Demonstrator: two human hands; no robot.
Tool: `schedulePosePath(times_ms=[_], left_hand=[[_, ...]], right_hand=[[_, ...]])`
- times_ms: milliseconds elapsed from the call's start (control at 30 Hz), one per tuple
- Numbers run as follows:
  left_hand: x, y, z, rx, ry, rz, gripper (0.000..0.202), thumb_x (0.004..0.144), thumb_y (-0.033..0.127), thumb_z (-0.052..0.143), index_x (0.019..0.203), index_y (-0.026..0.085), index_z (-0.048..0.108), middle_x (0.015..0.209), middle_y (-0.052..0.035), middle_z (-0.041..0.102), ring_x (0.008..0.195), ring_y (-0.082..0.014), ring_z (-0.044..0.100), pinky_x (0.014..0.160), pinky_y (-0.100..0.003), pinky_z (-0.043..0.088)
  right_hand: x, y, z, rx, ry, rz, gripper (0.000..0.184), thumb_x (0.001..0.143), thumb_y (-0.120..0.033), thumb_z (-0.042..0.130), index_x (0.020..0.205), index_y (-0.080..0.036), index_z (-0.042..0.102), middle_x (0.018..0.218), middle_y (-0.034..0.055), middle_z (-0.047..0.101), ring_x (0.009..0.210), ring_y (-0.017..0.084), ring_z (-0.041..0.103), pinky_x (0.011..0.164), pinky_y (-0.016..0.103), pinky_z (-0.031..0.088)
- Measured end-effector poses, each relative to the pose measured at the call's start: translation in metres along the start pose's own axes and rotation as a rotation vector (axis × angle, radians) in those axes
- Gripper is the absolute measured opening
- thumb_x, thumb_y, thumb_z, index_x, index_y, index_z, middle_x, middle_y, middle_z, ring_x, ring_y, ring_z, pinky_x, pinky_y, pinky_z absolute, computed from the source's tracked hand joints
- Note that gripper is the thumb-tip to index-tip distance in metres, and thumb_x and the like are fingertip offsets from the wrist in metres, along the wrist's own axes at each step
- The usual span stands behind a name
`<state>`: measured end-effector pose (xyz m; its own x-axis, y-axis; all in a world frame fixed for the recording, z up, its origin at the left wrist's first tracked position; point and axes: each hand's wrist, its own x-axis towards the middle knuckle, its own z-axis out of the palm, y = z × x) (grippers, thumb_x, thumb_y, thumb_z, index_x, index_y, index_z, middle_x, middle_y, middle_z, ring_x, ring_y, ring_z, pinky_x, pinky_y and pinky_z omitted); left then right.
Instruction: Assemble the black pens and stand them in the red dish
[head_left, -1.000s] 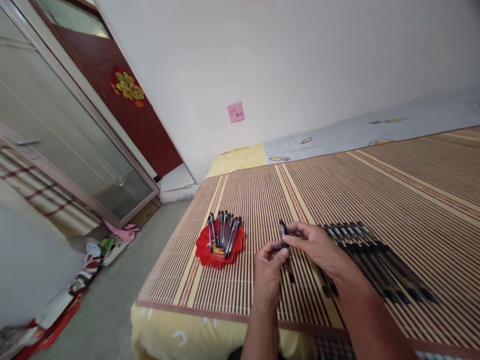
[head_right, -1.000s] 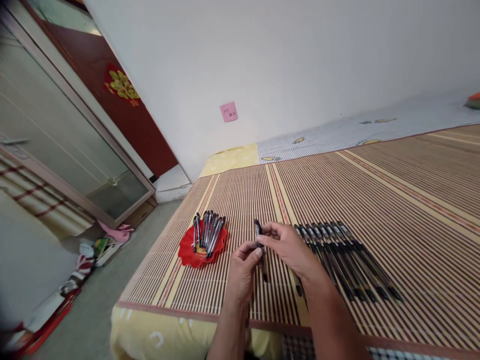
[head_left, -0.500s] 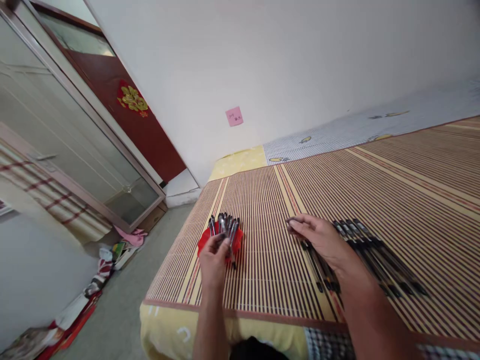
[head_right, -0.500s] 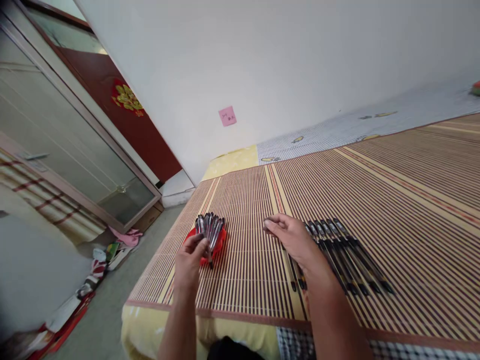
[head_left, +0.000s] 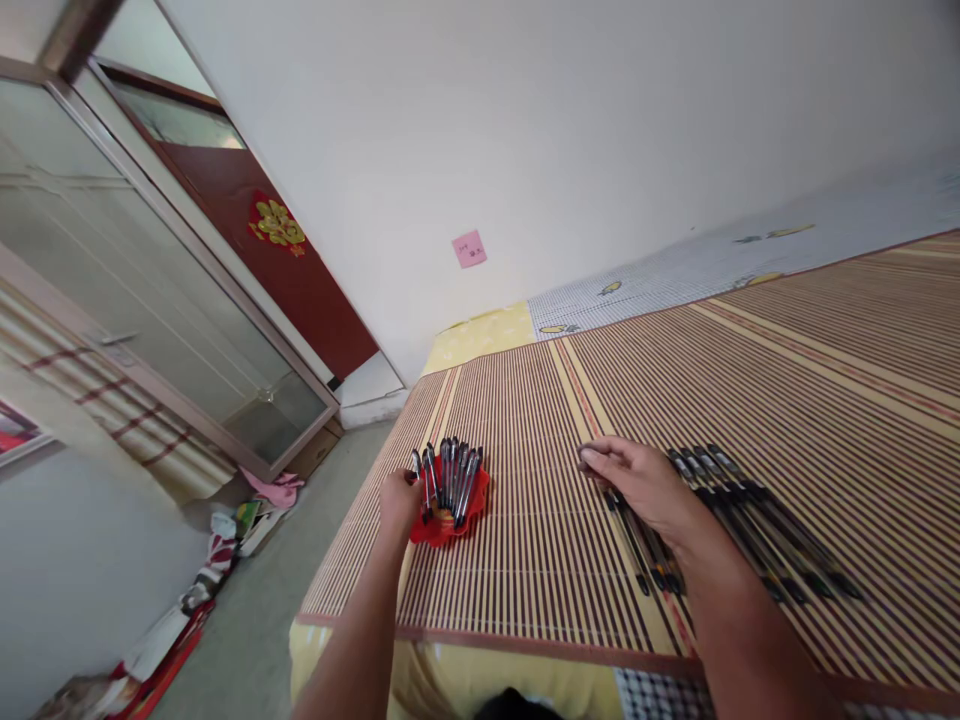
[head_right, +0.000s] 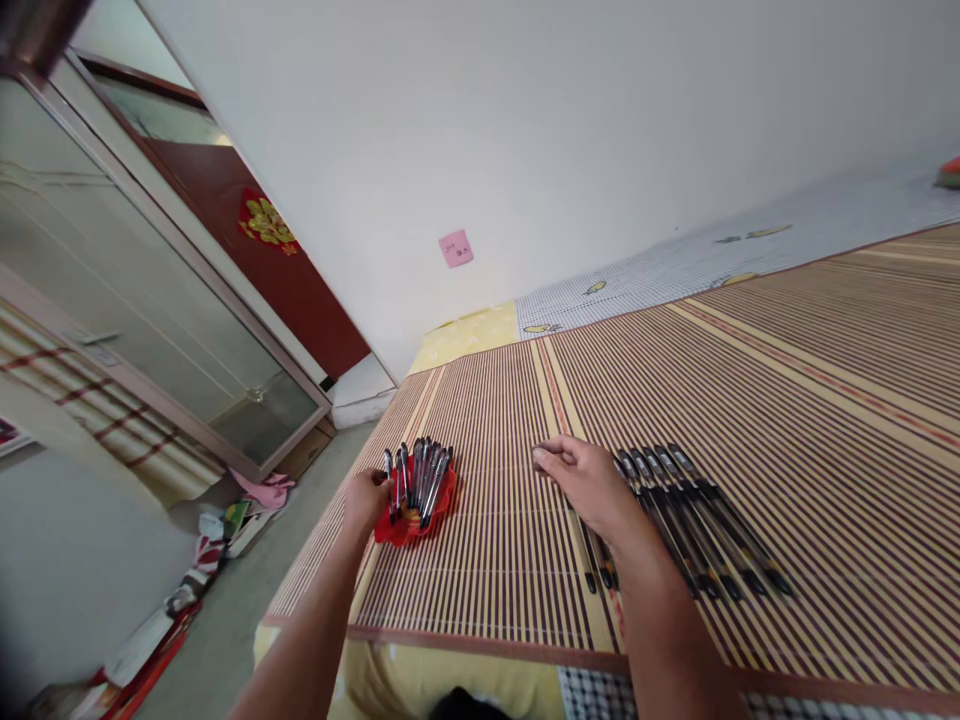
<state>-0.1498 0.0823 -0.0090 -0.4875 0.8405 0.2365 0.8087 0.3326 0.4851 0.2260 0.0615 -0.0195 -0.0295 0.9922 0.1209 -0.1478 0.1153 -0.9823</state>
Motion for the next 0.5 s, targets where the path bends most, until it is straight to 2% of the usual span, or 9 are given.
schedulePosePath(times_ms=[167,300,500], left_hand=[[0.002,-0.002,0.010,0.104,-0.001,0.052,0.018,0.080,0.022,0.061,0.092,0.012,0.070,0.083,-0.0144,0.074,0.079,-0.0259,0.067,0.061,-0.030,0.035],[0.003,-0.004,0.013,0.142,0.017,0.066,0.019,0.082,0.024,0.062,0.096,0.013,0.068,0.087,-0.0139,0.074,0.083,-0.0259,0.067,0.064,-0.029,0.036],[-0.003,0.000,0.014,0.169,0.031,0.091,0.020,0.081,0.021,0.065,0.100,0.014,0.066,0.083,-0.0110,0.072,0.078,-0.0247,0.066,0.062,-0.029,0.037]], right_hand=[[-0.001,-0.003,0.000,-0.008,0.006,0.011,0.029,0.072,-0.046,0.075,0.087,-0.021,0.074,0.083,0.0080,0.075,0.080,0.025,0.071,0.078,0.038,0.056],[-0.003,-0.005,-0.004,-0.099,-0.032,0.066,0.036,0.077,-0.050,0.072,0.099,-0.021,0.074,0.093,0.0099,0.075,0.087,0.025,0.071,0.081,0.037,0.056],[-0.002,-0.001,-0.006,-0.126,-0.046,0.041,0.036,0.081,-0.049,0.068,0.103,-0.021,0.074,0.094,0.0099,0.075,0.089,0.025,0.071,0.082,0.037,0.056]])
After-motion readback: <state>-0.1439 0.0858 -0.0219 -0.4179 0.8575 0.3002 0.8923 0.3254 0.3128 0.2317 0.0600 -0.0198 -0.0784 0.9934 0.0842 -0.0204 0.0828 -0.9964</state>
